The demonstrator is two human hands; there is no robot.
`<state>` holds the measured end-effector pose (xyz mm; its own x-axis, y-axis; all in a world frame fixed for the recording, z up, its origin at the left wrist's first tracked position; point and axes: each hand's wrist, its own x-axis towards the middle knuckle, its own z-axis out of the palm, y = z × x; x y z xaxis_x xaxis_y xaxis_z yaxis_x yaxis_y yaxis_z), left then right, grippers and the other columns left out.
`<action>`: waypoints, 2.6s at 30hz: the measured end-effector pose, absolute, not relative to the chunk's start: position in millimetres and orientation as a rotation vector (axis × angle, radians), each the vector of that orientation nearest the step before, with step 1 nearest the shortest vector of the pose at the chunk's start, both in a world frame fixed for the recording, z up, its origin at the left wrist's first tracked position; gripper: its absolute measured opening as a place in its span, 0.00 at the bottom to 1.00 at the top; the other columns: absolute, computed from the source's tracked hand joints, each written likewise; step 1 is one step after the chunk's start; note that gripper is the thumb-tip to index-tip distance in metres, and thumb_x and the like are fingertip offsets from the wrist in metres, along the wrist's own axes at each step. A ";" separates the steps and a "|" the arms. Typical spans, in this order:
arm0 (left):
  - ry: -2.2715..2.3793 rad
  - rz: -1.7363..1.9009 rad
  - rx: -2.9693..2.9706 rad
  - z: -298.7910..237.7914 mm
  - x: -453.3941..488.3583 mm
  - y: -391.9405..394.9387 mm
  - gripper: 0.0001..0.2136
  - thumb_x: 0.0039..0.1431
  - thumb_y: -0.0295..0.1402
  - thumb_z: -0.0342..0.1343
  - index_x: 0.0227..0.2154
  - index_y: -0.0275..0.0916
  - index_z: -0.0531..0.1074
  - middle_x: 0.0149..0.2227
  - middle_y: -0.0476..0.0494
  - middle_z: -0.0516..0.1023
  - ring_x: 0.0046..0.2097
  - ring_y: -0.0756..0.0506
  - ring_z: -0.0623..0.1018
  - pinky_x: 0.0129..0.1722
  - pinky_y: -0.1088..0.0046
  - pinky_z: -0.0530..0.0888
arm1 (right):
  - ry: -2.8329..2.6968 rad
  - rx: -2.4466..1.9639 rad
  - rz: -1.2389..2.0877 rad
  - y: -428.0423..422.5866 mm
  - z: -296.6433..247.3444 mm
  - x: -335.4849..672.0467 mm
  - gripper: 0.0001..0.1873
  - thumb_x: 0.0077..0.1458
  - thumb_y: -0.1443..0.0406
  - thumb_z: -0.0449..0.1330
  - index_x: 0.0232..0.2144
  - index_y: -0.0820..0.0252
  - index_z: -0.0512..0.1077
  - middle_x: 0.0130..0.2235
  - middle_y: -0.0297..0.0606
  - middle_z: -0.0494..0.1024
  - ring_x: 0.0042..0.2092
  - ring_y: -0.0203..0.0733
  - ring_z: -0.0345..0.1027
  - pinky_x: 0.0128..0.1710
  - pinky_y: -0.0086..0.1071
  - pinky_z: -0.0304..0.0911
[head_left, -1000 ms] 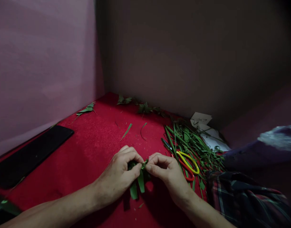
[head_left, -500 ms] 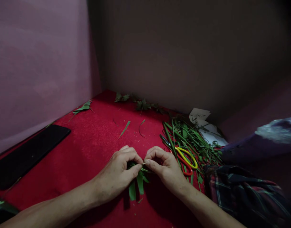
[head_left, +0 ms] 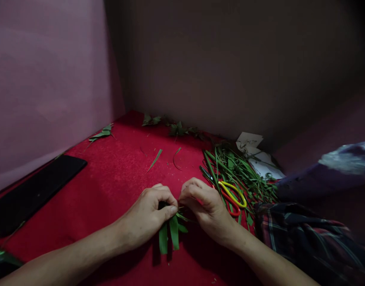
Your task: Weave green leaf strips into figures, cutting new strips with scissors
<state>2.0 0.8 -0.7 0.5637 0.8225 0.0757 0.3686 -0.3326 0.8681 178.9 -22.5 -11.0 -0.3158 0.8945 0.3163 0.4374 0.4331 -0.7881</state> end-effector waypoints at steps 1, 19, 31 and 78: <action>0.968 0.657 1.931 -0.7 2.3 1.0 0.09 0.53 0.29 0.50 0.19 0.40 0.68 0.24 0.47 0.69 0.32 0.45 0.70 0.33 0.68 0.65 | -1.960 -1.121 0.714 -22.5 -9.9 179.6 0.11 0.58 0.71 0.51 0.26 0.59 0.70 0.30 0.34 0.67 0.33 0.36 0.61 0.33 0.29 0.58; 1.032 0.773 1.842 1.7 -1.0 1.0 0.07 0.56 0.30 0.50 0.26 0.40 0.71 0.28 0.47 0.71 0.37 0.45 0.70 0.37 0.67 0.66 | -1.998 -1.267 0.216 -38.7 -3.9 165.0 0.07 0.55 0.71 0.53 0.29 0.61 0.71 0.31 0.39 0.69 0.33 0.41 0.61 0.33 0.35 0.54; 0.976 0.778 1.850 2.1 -1.6 -0.8 0.07 0.56 0.30 0.52 0.25 0.39 0.71 0.28 0.49 0.71 0.36 0.47 0.70 0.38 0.69 0.65 | -1.659 -1.294 0.761 -32.3 -4.6 166.3 0.08 0.53 0.72 0.56 0.24 0.60 0.67 0.27 0.32 0.67 0.30 0.36 0.62 0.31 0.30 0.57; 0.967 0.805 1.835 6.7 -1.0 -0.9 0.06 0.53 0.27 0.53 0.23 0.39 0.72 0.26 0.48 0.71 0.34 0.46 0.70 0.36 0.68 0.64 | -1.716 -1.151 0.440 -31.0 1.8 173.2 0.07 0.53 0.74 0.55 0.33 0.58 0.69 0.36 0.37 0.68 0.39 0.41 0.64 0.40 0.35 0.59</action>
<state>-1.0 -0.9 6.7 0.4854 0.8638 0.1353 0.2897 -0.3049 0.9073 173.2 -31.0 1.8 -0.0655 0.8491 0.5242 0.4919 0.4846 -0.7234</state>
